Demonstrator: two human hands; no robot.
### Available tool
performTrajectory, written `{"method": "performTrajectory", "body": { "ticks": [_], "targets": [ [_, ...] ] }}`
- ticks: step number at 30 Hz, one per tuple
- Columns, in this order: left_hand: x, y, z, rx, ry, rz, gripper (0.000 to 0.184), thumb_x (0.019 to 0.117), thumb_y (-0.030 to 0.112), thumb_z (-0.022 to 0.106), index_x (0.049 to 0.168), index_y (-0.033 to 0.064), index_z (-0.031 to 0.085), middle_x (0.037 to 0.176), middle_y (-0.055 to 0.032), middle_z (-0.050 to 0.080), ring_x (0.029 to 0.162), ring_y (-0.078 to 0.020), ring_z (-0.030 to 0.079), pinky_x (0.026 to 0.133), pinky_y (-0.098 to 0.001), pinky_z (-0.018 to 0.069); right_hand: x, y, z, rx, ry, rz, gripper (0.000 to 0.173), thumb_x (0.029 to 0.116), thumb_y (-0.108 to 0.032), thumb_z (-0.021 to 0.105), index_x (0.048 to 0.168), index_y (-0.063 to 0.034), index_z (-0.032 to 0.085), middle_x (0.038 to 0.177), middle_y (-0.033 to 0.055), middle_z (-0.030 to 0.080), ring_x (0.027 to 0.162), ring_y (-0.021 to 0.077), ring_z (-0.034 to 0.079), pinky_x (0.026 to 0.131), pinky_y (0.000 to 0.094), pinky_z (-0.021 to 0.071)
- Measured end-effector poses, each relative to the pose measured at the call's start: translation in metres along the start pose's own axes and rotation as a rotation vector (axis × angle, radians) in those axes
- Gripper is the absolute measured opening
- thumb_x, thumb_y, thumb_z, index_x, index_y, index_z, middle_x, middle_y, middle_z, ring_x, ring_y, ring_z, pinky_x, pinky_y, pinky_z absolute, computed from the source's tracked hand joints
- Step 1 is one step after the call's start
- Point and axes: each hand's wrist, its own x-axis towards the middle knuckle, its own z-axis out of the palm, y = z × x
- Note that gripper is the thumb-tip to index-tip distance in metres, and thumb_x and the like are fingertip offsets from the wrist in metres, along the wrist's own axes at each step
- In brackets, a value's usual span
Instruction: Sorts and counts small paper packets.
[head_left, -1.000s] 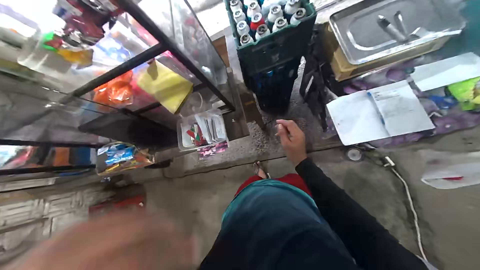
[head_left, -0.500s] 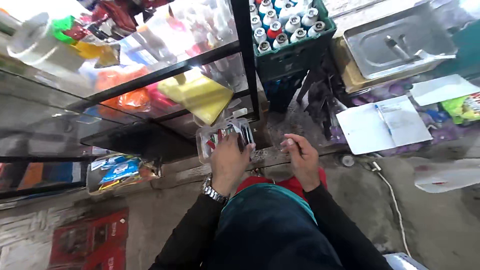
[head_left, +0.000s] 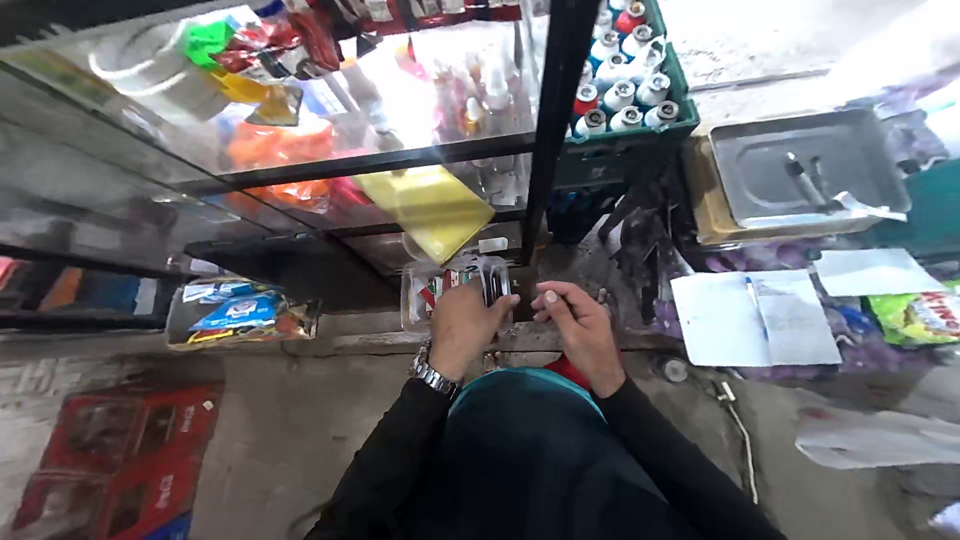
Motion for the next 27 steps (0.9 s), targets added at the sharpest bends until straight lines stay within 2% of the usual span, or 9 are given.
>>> {"method": "performTrajectory", "body": {
  "ticks": [2, 5, 8, 10, 15, 17, 20, 22, 27],
  "targets": [
    [0.006, -0.003, -0.004, -0.057, -0.046, 0.002, 0.048, 0.0863, 0.058, 0.075, 0.093, 0.0109, 0.073, 0.081, -0.0100, 0.069, 0.079, -0.0296, 0.069, 0.076, -0.0597, 0.0567, 0.009, -0.004, 0.004, 0.002, -0.069, 0.006, 0.027, 0.1079, -0.018, 0.052, 0.125, -0.0045, 0.068, 0.102, 0.0094, 0.075, 0.086, 0.0229, 0.073, 0.078, 0.0382, 0.0643],
    [0.012, -0.011, -0.005, -0.103, -0.064, 0.005, 0.035, 0.0883, 0.045, 0.077, 0.089, 0.0103, 0.073, 0.077, -0.0099, 0.068, 0.075, -0.0285, 0.067, 0.073, -0.0587, 0.0563, 0.015, -0.009, 0.003, -0.011, -0.131, 0.010, 0.027, 0.1082, -0.018, 0.051, 0.125, -0.0049, 0.068, 0.103, 0.0094, 0.075, 0.087, 0.0231, 0.073, 0.078, 0.0380, 0.0643],
    [0.014, -0.014, -0.001, -0.106, -0.009, -0.012, 0.021, 0.0863, 0.033, 0.073, 0.080, 0.0128, 0.070, 0.069, -0.0068, 0.063, 0.066, -0.0261, 0.063, 0.062, -0.0559, 0.0531, 0.020, -0.012, 0.000, -0.030, -0.143, 0.012, 0.027, 0.1083, -0.019, 0.050, 0.125, -0.0059, 0.068, 0.103, 0.0092, 0.075, 0.087, 0.0235, 0.073, 0.078, 0.0386, 0.0641],
    [0.010, -0.014, -0.002, -0.146, 0.043, -0.023, 0.016, 0.0845, 0.031, 0.073, 0.080, 0.0154, 0.072, 0.069, -0.0043, 0.065, 0.066, -0.0237, 0.064, 0.061, -0.0551, 0.0534, 0.021, -0.016, 0.001, -0.058, -0.129, 0.012, 0.027, 0.1083, -0.020, 0.051, 0.125, -0.0074, 0.069, 0.104, 0.0081, 0.075, 0.087, 0.0227, 0.073, 0.077, 0.0378, 0.0643],
    [0.000, -0.033, -0.013, -0.425, 0.140, 0.042, 0.016, 0.0872, 0.030, 0.074, 0.090, 0.0137, 0.073, 0.069, -0.0029, 0.066, 0.061, -0.0189, 0.064, 0.057, -0.0493, 0.0546, 0.012, -0.025, 0.002, -0.131, -0.087, -0.030, 0.027, 0.1081, -0.021, 0.052, 0.126, -0.0093, 0.069, 0.105, 0.0065, 0.075, 0.085, 0.0203, 0.073, 0.075, 0.0363, 0.0641],
    [-0.003, -0.044, -0.021, -0.644, 0.084, 0.096, 0.017, 0.0902, 0.024, 0.074, 0.101, 0.0106, 0.074, 0.081, -0.0049, 0.074, 0.070, -0.0186, 0.071, 0.065, -0.0451, 0.0604, 0.006, -0.027, 0.004, -0.137, -0.075, -0.047, 0.028, 0.1083, -0.021, 0.051, 0.126, -0.0085, 0.068, 0.104, 0.0072, 0.075, 0.086, 0.0209, 0.073, 0.075, 0.0369, 0.0639],
    [-0.011, -0.056, -0.033, -0.929, -0.035, 0.197, 0.018, 0.0938, 0.015, 0.071, 0.109, 0.0054, 0.073, 0.095, -0.0113, 0.076, 0.081, -0.0228, 0.073, 0.074, -0.0429, 0.0626, -0.004, -0.028, 0.010, -0.159, -0.056, -0.034, 0.030, 0.1093, -0.024, 0.049, 0.126, -0.0096, 0.069, 0.105, 0.0059, 0.075, 0.085, 0.0198, 0.073, 0.075, 0.0356, 0.0633],
    [-0.015, -0.062, -0.038, -0.976, -0.038, 0.232, 0.017, 0.0940, 0.013, 0.071, 0.109, 0.0055, 0.072, 0.096, -0.0111, 0.076, 0.081, -0.0220, 0.073, 0.074, -0.0412, 0.0624, -0.008, -0.028, 0.013, -0.193, -0.057, -0.007, 0.031, 0.1096, -0.027, 0.048, 0.126, -0.0111, 0.069, 0.105, 0.0040, 0.075, 0.086, 0.0179, 0.073, 0.075, 0.0341, 0.0628],
    [-0.021, -0.078, -0.046, -0.952, 0.121, 0.194, 0.019, 0.0925, 0.014, 0.072, 0.110, 0.0080, 0.073, 0.097, -0.0092, 0.076, 0.081, -0.0214, 0.074, 0.071, -0.0410, 0.0633, -0.009, -0.037, 0.024, -0.383, -0.037, 0.000, 0.029, 0.1067, -0.033, 0.055, 0.124, -0.0166, 0.071, 0.104, -0.0006, 0.072, 0.084, 0.0122, 0.069, 0.073, 0.0333, 0.0612]
  ]
}}
